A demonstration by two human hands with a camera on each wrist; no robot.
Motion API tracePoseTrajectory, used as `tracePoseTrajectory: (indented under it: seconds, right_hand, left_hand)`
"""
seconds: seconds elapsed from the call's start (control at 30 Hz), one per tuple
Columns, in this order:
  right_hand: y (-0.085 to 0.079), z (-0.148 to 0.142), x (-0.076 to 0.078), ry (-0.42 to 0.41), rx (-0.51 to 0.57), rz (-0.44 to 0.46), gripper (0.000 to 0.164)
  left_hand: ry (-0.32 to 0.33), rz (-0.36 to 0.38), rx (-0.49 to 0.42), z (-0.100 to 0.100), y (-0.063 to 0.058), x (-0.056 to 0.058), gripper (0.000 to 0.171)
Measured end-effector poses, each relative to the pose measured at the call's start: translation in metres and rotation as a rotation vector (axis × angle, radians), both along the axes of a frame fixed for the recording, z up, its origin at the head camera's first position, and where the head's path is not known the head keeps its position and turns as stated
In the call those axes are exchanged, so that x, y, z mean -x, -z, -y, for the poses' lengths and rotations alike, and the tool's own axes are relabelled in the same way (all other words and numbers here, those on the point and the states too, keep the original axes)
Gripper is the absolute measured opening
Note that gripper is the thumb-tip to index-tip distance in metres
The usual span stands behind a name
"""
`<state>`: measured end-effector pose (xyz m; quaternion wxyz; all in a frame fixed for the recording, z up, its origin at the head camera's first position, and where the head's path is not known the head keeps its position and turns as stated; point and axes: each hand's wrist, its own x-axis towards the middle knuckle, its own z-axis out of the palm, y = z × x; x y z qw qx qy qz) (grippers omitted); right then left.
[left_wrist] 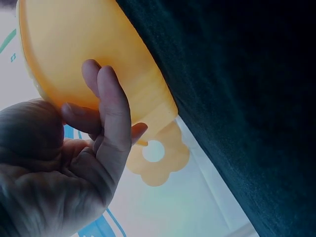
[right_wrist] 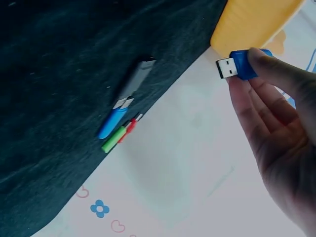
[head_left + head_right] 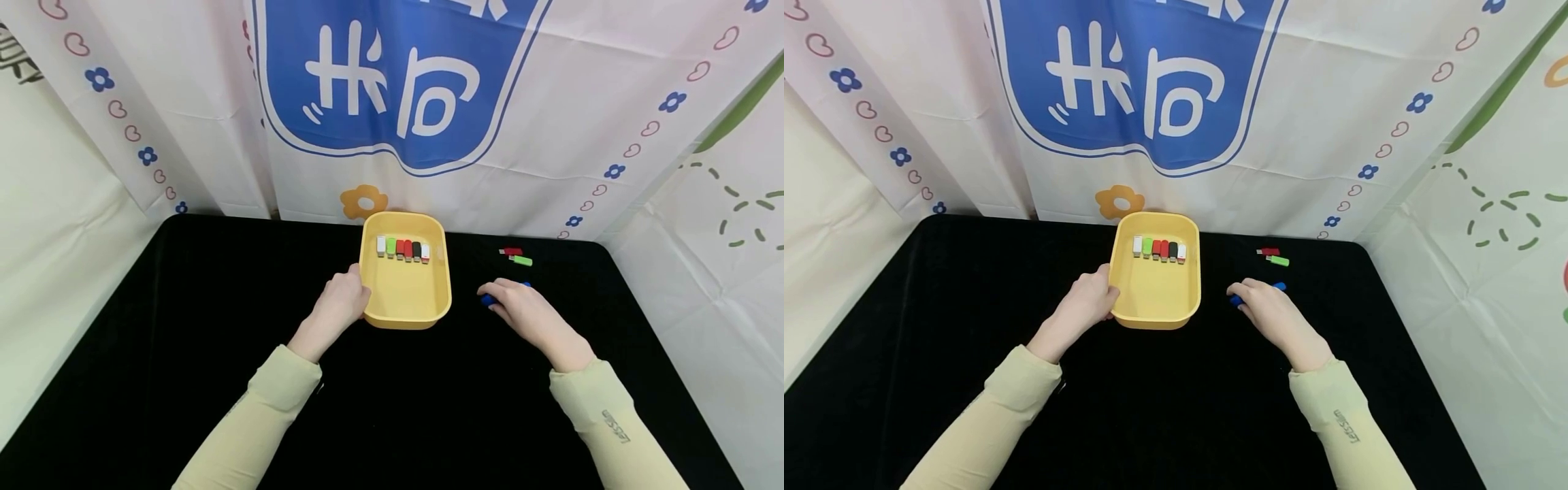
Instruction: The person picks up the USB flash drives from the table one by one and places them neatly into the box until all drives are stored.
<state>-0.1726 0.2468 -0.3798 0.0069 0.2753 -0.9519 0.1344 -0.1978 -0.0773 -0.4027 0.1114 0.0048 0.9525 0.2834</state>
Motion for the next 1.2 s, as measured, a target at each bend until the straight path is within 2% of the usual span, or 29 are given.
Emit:
tracePoseTrajectory:
  seconds: [0.43, 0.63, 0.83, 1.0, 1.2]
  right_hand:
    - [-0.015, 0.019, 0.009, 0.008, 0.105, -0.066, 0.024]
    - [-0.023, 0.029, 0.015, 0.083, 0.146, -0.051, 0.020]
    - [-0.032, 0.044, 0.021, 0.143, 0.203, -0.043, 0.017]
    - [-0.035, 0.055, 0.025, 0.133, 0.246, -0.039, 0.018]
    - [-0.032, 0.067, 0.030, 0.103, 0.262, -0.014, 0.015]
  left_hand:
    - [0.007, -0.026, 0.003, 0.000, 0.000, -0.001, 0.026]
    - [0.016, -0.052, 0.025, 0.001, 0.000, -0.002, 0.025]
    - [0.006, -0.029, 0.021, 0.001, 0.000, -0.001, 0.027]
    - [0.006, -0.027, 0.020, 0.001, -0.001, -0.001, 0.027]
    - [0.004, -0.036, 0.019, 0.001, 0.000, -0.001, 0.025]
